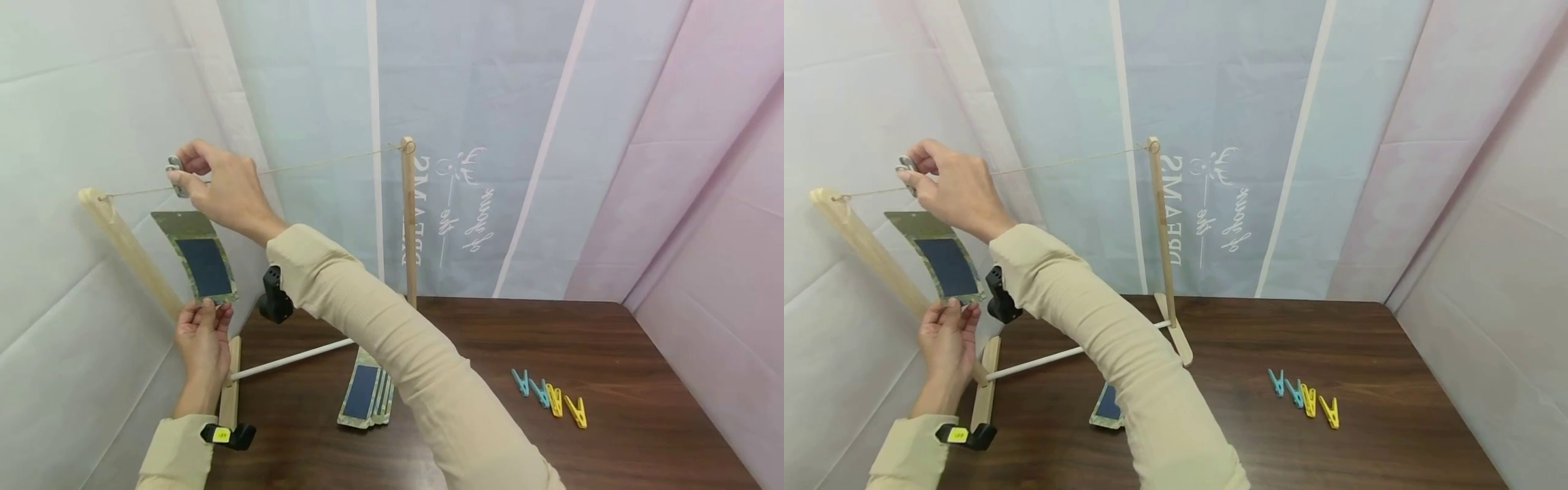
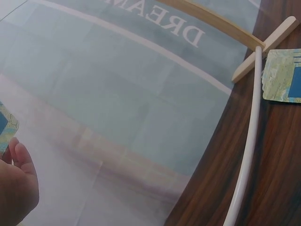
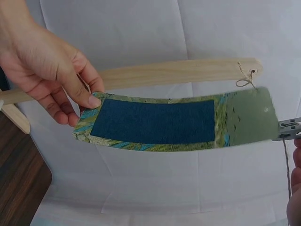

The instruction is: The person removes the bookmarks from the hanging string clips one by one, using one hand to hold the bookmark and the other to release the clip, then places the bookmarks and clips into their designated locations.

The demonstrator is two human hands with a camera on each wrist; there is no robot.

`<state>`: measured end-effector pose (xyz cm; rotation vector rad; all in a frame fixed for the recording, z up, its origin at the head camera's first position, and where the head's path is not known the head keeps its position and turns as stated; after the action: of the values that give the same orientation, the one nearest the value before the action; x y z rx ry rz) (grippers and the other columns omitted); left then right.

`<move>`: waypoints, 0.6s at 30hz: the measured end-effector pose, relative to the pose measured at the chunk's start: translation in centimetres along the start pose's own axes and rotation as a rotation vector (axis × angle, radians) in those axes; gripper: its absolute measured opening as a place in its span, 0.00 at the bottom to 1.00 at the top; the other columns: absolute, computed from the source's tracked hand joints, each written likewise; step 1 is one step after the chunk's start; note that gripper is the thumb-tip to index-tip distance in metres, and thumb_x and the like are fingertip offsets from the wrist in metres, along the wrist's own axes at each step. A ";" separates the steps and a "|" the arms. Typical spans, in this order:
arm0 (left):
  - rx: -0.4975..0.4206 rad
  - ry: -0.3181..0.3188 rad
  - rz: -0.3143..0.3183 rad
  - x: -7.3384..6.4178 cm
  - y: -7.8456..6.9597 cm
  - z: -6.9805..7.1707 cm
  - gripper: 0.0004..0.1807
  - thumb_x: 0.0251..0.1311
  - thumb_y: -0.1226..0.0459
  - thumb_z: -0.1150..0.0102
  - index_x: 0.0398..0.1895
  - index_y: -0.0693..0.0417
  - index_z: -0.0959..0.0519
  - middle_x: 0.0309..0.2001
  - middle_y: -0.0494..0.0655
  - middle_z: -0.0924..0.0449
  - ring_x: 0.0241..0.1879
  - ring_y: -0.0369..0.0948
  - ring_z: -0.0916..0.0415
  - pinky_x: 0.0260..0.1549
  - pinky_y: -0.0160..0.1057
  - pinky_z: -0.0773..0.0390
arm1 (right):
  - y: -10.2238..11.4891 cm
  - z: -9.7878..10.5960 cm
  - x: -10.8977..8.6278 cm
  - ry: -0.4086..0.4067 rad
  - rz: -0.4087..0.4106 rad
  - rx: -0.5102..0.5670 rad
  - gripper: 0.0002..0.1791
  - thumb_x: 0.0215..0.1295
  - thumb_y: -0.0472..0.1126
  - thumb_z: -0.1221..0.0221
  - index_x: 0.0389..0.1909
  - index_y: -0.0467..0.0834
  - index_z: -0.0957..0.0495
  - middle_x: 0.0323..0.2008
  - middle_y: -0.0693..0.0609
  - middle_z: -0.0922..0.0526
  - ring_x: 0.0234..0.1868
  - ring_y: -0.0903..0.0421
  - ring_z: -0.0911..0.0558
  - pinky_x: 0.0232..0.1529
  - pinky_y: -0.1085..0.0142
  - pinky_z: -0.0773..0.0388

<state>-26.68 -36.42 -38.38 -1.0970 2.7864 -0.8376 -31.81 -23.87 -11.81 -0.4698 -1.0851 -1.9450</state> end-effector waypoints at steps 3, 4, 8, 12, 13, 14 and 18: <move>-0.004 0.007 0.007 -0.1 0.1 -0.1 0.04 0.61 0.78 0.44 0.33 0.66 0.29 0.26 0.55 0.25 0.25 0.47 0.20 0.26 0.37 0.17 | -0.1 0.2 -0.2 -0.017 0.001 0.016 0.09 0.68 0.45 0.39 0.45 0.47 0.22 0.40 0.61 0.18 0.43 0.73 0.25 0.45 0.85 0.36; -0.005 0.009 0.008 -0.2 0.1 -0.1 0.04 0.61 0.78 0.44 0.33 0.66 0.29 0.26 0.55 0.25 0.25 0.47 0.20 0.26 0.37 0.17 | -0.1 0.3 -0.2 -0.022 0.003 0.020 0.09 0.68 0.45 0.39 0.45 0.47 0.22 0.41 0.61 0.18 0.43 0.73 0.25 0.45 0.85 0.37; -0.012 0.005 0.011 -0.3 0.3 -0.2 0.04 0.62 0.78 0.45 0.33 0.67 0.29 0.25 0.55 0.25 0.24 0.47 0.20 0.26 0.37 0.17 | -0.1 0.7 -0.4 -0.040 0.016 0.021 0.11 0.68 0.45 0.39 0.47 0.46 0.22 0.42 0.60 0.17 0.44 0.73 0.24 0.46 0.85 0.37; -0.011 0.011 0.012 -0.4 0.5 -0.4 0.04 0.61 0.78 0.45 0.33 0.66 0.29 0.26 0.55 0.25 0.24 0.48 0.20 0.26 0.37 0.17 | 0.0 1.0 -0.6 -0.052 0.023 0.022 0.12 0.67 0.45 0.39 0.48 0.45 0.22 0.42 0.60 0.17 0.44 0.72 0.24 0.46 0.85 0.37; -0.010 0.014 0.016 -0.4 0.5 -0.5 0.05 0.61 0.78 0.44 0.33 0.66 0.29 0.26 0.55 0.24 0.24 0.48 0.20 0.26 0.37 0.17 | -0.1 1.1 -0.6 -0.052 0.015 0.025 0.12 0.67 0.45 0.39 0.48 0.46 0.22 0.42 0.60 0.17 0.44 0.73 0.24 0.46 0.86 0.37; -0.006 0.016 0.020 -0.4 0.6 -0.5 0.05 0.61 0.78 0.44 0.33 0.65 0.29 0.26 0.55 0.24 0.24 0.47 0.20 0.26 0.37 0.17 | -0.2 1.2 -0.7 -0.054 0.012 0.026 0.12 0.67 0.45 0.38 0.48 0.46 0.21 0.41 0.60 0.17 0.44 0.72 0.24 0.46 0.86 0.37; 0.025 0.019 0.038 -0.6 0.8 -0.6 0.05 0.61 0.77 0.43 0.33 0.64 0.29 0.26 0.54 0.24 0.24 0.46 0.19 0.27 0.36 0.17 | -0.7 1.6 -1.2 -0.069 -0.001 0.045 0.13 0.66 0.44 0.37 0.49 0.45 0.21 0.40 0.59 0.17 0.42 0.72 0.24 0.45 0.85 0.35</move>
<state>-26.86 -35.26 -38.40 -1.0346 2.7949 -0.8814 -31.77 -21.78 -12.05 -0.5157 -1.1704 -1.9131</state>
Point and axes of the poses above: each hand's wrist, its own x-axis towards the middle knuckle, its own z-axis out of the back of the hand, y = z × x, the point moved 9 cm from there along x, towards the middle knuckle
